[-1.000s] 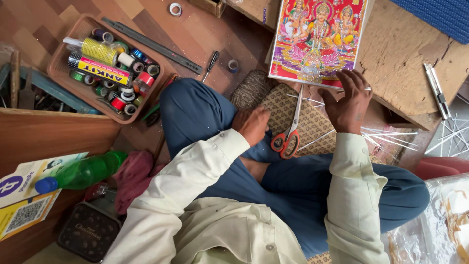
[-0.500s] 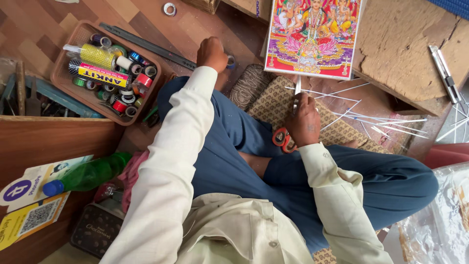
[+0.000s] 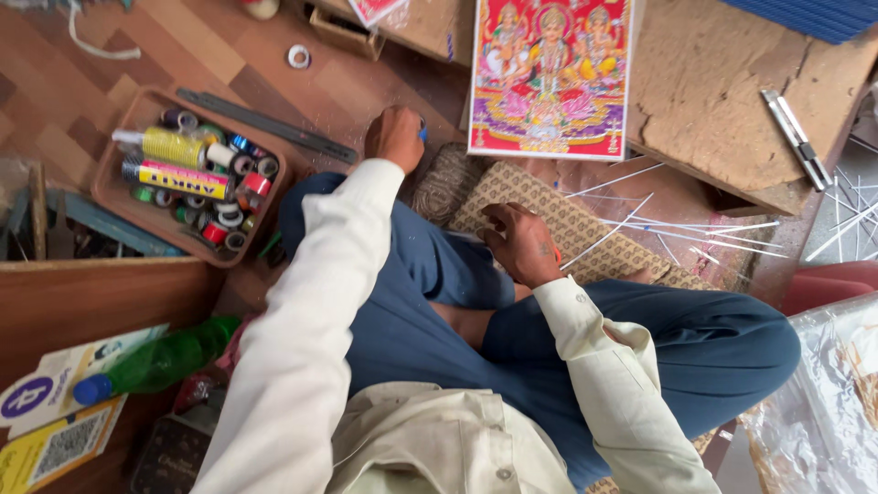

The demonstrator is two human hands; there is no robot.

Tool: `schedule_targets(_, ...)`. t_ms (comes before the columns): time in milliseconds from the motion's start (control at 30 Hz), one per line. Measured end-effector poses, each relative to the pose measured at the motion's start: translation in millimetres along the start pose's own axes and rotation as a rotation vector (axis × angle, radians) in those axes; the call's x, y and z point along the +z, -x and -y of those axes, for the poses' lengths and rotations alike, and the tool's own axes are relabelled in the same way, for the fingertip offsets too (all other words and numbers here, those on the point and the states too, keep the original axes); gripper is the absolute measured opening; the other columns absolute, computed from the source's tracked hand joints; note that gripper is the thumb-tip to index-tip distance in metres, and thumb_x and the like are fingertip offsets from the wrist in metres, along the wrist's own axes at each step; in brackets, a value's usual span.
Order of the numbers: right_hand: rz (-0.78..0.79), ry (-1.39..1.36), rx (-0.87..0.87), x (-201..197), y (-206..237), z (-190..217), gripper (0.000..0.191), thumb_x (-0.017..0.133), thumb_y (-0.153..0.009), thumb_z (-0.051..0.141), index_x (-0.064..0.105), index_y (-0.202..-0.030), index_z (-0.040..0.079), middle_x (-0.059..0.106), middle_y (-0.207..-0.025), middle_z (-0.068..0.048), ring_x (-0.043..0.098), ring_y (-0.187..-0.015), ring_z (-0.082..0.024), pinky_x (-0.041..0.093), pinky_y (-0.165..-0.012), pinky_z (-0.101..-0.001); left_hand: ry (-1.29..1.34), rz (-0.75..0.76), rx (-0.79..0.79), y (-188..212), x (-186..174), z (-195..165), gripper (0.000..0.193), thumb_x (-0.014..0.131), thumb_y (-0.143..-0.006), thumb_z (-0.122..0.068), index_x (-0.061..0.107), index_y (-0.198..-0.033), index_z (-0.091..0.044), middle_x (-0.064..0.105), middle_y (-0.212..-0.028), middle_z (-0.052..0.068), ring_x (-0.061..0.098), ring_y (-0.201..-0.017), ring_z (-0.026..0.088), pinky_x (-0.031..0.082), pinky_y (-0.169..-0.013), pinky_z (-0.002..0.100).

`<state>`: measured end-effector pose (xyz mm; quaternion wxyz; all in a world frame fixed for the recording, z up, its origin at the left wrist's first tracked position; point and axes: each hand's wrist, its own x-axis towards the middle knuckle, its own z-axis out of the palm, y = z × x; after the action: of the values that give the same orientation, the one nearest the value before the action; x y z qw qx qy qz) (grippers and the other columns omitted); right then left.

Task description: The person assembles decorative pictures by placing printed images onto cardboard, covering them with clear plastic, and securing the edges with blue patterned tape. They use scissors to trim excess plastic and tape, then stack the finished items.

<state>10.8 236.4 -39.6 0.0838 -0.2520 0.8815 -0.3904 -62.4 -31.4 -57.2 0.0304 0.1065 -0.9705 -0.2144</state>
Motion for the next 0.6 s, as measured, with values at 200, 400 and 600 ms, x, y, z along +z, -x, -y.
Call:
schedule_targets(200, -0.01, -0.711, 0.213, -23.7, -3.4, 6.4, 0.044, 0.077, -0.086, 0.011, 0.067, -0.127, 0.0, 0.073, -0.106, -0.011, 0.07, -0.099, -0.021, 0.059, -0.089, -0.036, 0.33, -0.035, 0.458, 87.7, -79.4, -54.4, 0.018, 0.074, -0.08, 0.0, 0.072, -0.098, -0.001, 0.069, -0.121, 0.018, 0.068, -0.1, 0.04, 0.056, -0.084, 0.045)
schedule_targets(400, 0.066, -1.185, 0.072, -59.8, 0.9, 12.1, 0.053, 0.069, -0.086, -0.002, 0.057, -0.138, -0.003, 0.067, -0.13, -0.009, 0.064, -0.123, -0.019, 0.05, -0.109, -0.0344, 0.338, -0.059, 0.786, 135.0, -119.5, -107.1, 0.011, 0.069, -0.084, 0.005, 0.071, -0.094, 0.0, 0.07, -0.127, 0.012, 0.071, -0.105, 0.034, 0.057, -0.089, 0.043)
schedule_targets(600, 0.158, -1.295, 0.113, -74.9, 11.1, -4.4, 0.034, 0.07, -0.088, -0.006, 0.069, -0.122, -0.006, 0.073, -0.115, -0.014, 0.069, -0.108, -0.021, 0.055, -0.1, -0.035, 0.404, 0.007, 0.807, 140.9, -117.0, -127.7, 0.007, 0.068, -0.087, 0.004, 0.071, -0.093, 0.0, 0.069, -0.136, 0.011, 0.073, -0.105, 0.032, 0.058, -0.089, 0.04)
